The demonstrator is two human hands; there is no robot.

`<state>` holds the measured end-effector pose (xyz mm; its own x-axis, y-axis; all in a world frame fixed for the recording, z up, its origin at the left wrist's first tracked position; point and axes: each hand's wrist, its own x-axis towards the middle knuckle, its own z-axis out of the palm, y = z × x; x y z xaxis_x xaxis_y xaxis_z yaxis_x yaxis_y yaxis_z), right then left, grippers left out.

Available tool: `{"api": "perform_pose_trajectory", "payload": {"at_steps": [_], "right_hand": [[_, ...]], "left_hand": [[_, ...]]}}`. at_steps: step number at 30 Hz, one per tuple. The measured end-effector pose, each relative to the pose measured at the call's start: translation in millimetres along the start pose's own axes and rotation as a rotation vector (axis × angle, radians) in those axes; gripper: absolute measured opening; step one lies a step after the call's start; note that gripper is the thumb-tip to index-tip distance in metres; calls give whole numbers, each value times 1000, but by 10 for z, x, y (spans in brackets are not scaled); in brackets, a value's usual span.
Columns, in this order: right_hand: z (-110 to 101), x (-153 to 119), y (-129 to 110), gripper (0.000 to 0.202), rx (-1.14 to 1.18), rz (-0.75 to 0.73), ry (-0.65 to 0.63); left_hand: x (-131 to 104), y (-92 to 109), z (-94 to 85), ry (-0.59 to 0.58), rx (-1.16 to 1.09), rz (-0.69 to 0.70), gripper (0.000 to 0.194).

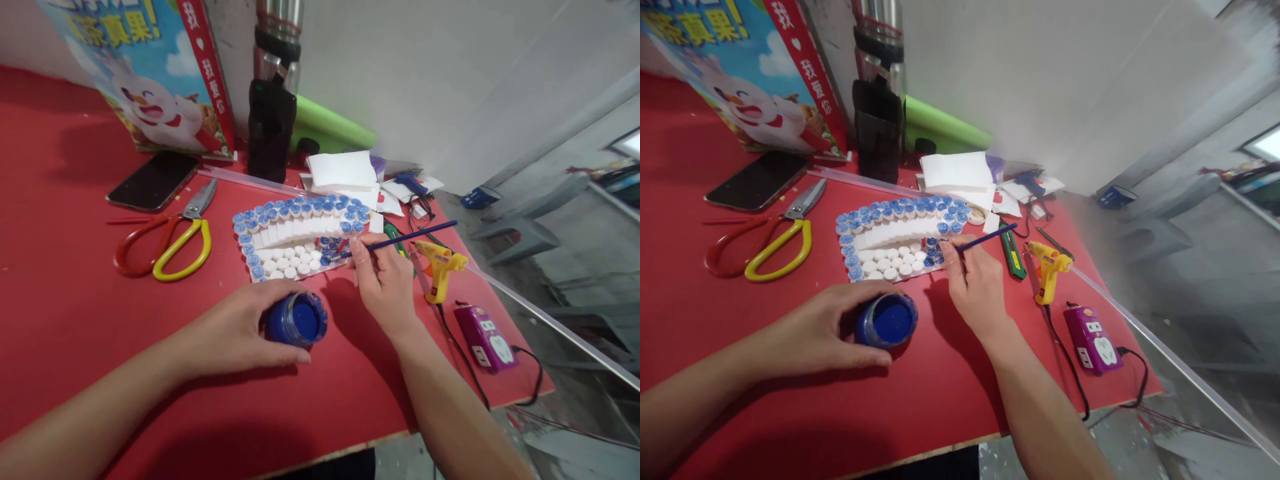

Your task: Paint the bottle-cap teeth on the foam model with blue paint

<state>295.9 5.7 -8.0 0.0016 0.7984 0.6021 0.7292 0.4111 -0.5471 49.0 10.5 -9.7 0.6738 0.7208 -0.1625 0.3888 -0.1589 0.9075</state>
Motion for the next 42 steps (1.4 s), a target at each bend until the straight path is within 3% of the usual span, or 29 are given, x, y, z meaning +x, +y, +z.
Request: {"api": "perform_pose_trajectory", "payload": {"at_steps": [8,12,19,25,31,38,42], "right_hand": [[-10,3,7,15,15,22,-8],[-41,-13,-6,16,104,67,108],[-127,51,-8,34,587,338,387],[-103,123,38,41,655,394,437],[-58,120,52,42,696,409,350],[-107,116,34,36,883,408,96],[-138,117,-30,30,905,394,81]], "left_hand": [[-3,-45,-1,7,17,10,62],[0,-31,-5,-3,10,-5,61],[4,-22,-5,3,21,26,57],[-7,-43,5,10,8,50,57],[-26,-29,-7,18,38,92,57],[-30,0,-29,38,96,88,59],[-31,6,-45,61,111,92,62]]}}
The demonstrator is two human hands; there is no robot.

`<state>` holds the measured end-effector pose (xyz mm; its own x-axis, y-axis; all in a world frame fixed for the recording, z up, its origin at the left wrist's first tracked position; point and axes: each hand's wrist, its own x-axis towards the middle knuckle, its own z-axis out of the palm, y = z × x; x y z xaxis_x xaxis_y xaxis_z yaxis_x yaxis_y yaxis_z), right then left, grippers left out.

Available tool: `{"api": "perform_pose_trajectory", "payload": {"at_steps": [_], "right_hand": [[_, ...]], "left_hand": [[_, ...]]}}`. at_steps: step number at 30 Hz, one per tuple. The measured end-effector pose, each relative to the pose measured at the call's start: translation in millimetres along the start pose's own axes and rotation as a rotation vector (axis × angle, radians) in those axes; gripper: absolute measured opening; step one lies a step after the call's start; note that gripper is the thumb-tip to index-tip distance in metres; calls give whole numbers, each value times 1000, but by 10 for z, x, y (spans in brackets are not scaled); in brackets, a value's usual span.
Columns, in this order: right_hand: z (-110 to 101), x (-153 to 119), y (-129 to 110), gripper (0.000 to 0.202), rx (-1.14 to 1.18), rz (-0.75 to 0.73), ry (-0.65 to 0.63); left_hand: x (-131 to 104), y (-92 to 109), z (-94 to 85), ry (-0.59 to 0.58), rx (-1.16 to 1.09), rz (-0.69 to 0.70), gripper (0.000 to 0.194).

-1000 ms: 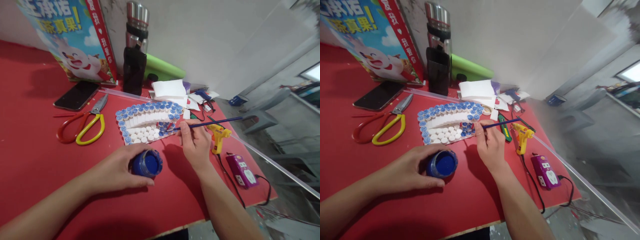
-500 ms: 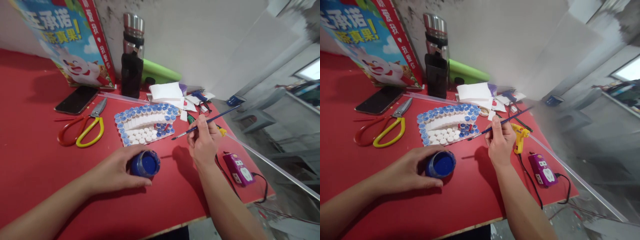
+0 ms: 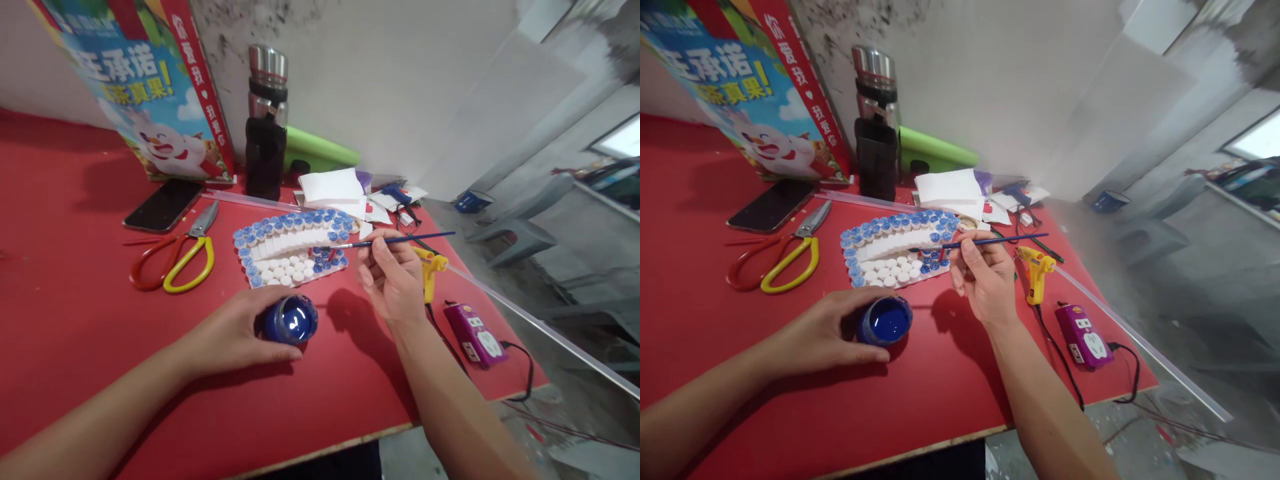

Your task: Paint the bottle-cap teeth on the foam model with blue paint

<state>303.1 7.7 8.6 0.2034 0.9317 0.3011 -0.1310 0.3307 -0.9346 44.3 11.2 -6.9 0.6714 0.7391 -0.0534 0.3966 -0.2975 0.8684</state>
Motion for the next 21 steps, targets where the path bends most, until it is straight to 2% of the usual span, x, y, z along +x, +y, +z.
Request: {"api": "perform_pose_trajectory", "payload": {"at_steps": [7,12,17,21], "right_hand": [[90,-198,-51,23,-55,-99,-75],[134,-341,-19,14,-265,-253,-208],[188,-340,-25,14,-391,-351,-327],[204,-317,-21,14,-445,-407,-371]], "left_hand": [[2,-94,47,74,-21,70,61],[0,-143,71,89,-5,139,60],[-1,-172,59,89,8,180,64],[-8,-184,51,87,4,185,64]]}}
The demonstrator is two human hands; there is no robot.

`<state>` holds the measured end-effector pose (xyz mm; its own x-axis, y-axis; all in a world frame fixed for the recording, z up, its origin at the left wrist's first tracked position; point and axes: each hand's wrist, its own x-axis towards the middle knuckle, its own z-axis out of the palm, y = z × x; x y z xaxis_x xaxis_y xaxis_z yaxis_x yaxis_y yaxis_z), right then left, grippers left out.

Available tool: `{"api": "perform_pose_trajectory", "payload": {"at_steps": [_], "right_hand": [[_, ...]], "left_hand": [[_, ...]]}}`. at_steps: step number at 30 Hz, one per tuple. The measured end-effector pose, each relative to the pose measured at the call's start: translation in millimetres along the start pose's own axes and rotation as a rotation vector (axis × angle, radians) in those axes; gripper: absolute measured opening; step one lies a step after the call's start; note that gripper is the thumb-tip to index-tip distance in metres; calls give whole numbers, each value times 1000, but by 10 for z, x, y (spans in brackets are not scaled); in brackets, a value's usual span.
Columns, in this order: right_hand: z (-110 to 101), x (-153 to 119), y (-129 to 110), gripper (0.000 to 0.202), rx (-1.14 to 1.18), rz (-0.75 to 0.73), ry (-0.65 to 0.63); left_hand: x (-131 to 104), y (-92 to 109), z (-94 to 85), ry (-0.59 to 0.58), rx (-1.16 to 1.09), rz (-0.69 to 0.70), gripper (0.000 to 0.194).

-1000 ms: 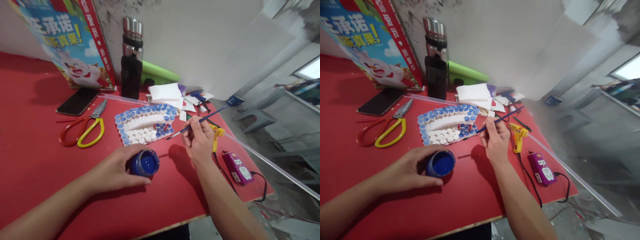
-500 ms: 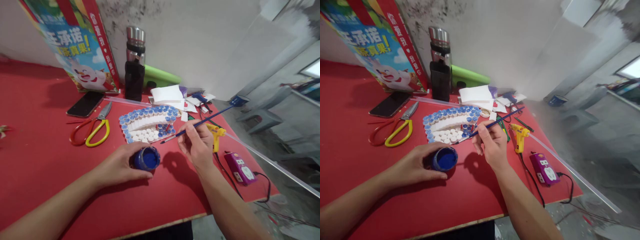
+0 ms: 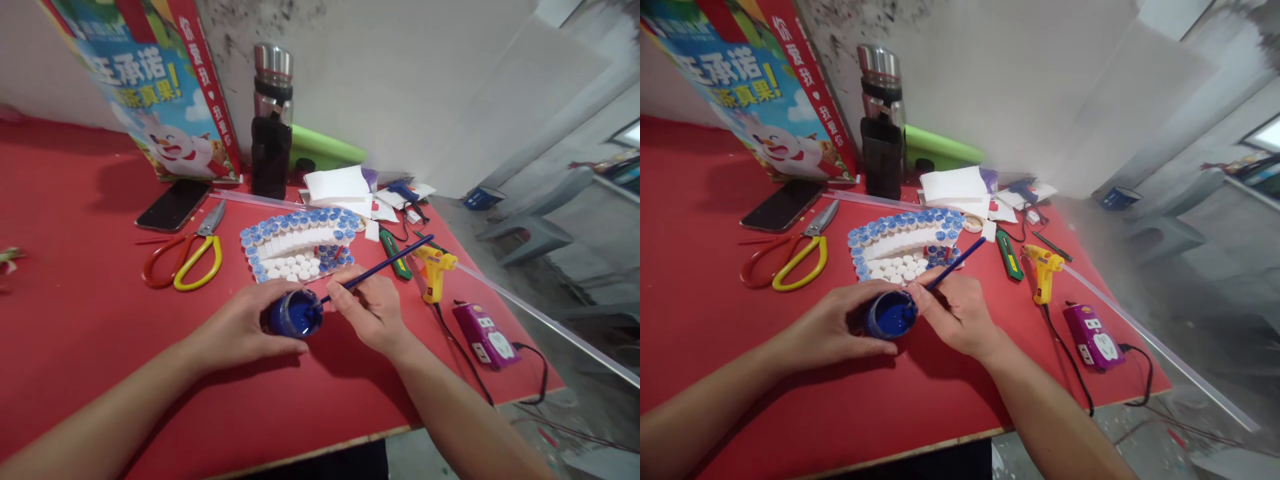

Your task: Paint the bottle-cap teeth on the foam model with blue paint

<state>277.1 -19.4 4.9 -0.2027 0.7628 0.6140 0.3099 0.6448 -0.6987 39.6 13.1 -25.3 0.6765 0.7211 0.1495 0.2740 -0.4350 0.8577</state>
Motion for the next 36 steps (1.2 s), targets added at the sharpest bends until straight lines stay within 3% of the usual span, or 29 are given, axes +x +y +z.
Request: {"api": "perform_pose_trajectory", "payload": {"at_steps": [15,18,26,31,36], "right_hand": [[8,-5,29,15,-72,-12,-42],[2,-27,28,13,21,71,10],[-13,73,85,25,512,519,365],[-23,119,125,34,553,634,364],[-5,74,137,30,508,557,297]], "left_hand": [[1,5,3,11,6,-21,67],[0,7,6,8,8,-28,65],[18,35,2,12,28,-62,62],[24,51,-6,23,18,-79,62],[16,50,3,29,-9,-82,64]]}}
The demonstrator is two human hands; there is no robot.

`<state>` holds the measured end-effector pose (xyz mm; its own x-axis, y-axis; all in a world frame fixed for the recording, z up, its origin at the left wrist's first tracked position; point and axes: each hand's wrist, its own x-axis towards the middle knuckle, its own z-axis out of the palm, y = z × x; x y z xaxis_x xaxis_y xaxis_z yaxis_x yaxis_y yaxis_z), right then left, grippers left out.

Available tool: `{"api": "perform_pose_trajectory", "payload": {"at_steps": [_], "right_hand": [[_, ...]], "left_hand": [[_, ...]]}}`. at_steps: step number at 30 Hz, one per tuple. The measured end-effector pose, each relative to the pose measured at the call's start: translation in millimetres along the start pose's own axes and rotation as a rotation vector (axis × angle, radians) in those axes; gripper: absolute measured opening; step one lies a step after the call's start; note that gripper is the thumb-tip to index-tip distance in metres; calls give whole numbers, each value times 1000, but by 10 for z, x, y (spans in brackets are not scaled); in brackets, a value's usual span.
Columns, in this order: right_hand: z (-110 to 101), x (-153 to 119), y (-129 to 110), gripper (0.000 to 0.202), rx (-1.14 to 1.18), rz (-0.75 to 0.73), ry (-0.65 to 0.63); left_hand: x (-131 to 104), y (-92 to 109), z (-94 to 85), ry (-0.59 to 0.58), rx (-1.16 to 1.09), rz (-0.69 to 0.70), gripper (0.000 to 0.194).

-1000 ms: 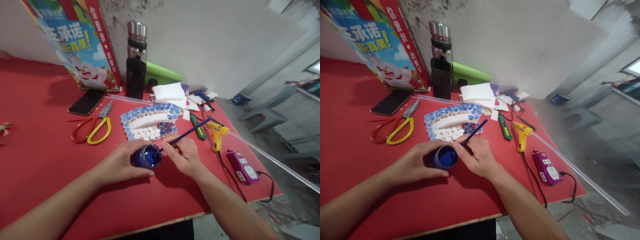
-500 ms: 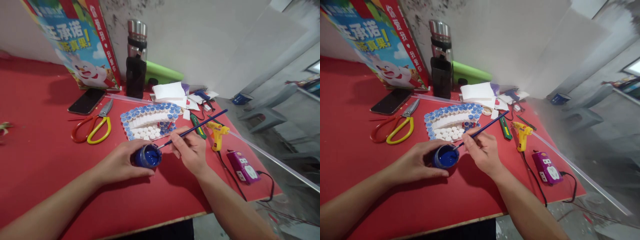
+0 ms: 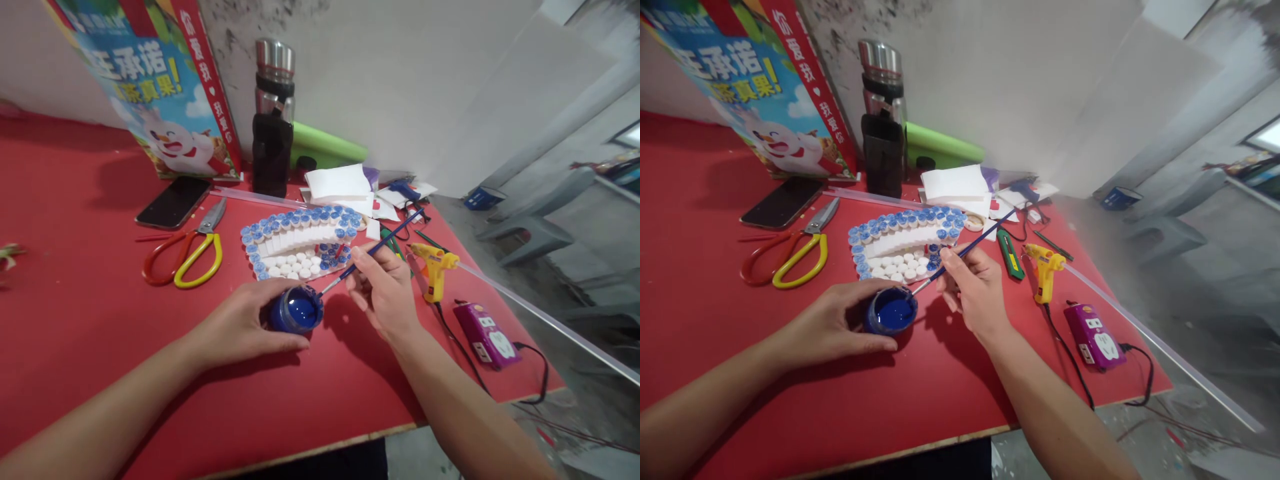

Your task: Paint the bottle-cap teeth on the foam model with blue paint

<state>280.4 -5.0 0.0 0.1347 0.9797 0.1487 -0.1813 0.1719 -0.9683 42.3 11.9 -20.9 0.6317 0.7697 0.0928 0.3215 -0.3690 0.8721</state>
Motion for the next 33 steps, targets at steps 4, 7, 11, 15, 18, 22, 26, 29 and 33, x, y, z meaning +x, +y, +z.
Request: {"api": "perform_pose_trajectory", "payload": {"at_steps": [4,7,11,15,18,22,26,29,33], "right_hand": [[20,-79,-19,26,-177,-166,-59],[29,-146,-56,19,-400,-366,-90],[24,-189,-102,12,-633,-587,-128],[23,-172,-137,10,-724,-741,-156],[23,-160,-154,13,-757,-777,-189],[10,-170,-161,12,-749,-782,-189],[-4,-187,-168,11,-725,-753,-145],[-13,-191,-168,11,-719,-724,-129],[-36,-196,-120,11,-661,-619,-92]], "left_hand": [[-13,-6,11,16,2,-4,64],[-13,-12,14,12,-14,-4,64],[-9,-25,10,5,-21,8,65],[-8,-33,2,-3,-14,2,65],[-3,-29,1,9,-9,6,64],[0,-16,4,13,-10,2,63],[-5,-18,16,16,-16,-7,63],[-6,-22,24,13,-32,-15,62],[1,-19,16,12,-13,-21,61]]}}
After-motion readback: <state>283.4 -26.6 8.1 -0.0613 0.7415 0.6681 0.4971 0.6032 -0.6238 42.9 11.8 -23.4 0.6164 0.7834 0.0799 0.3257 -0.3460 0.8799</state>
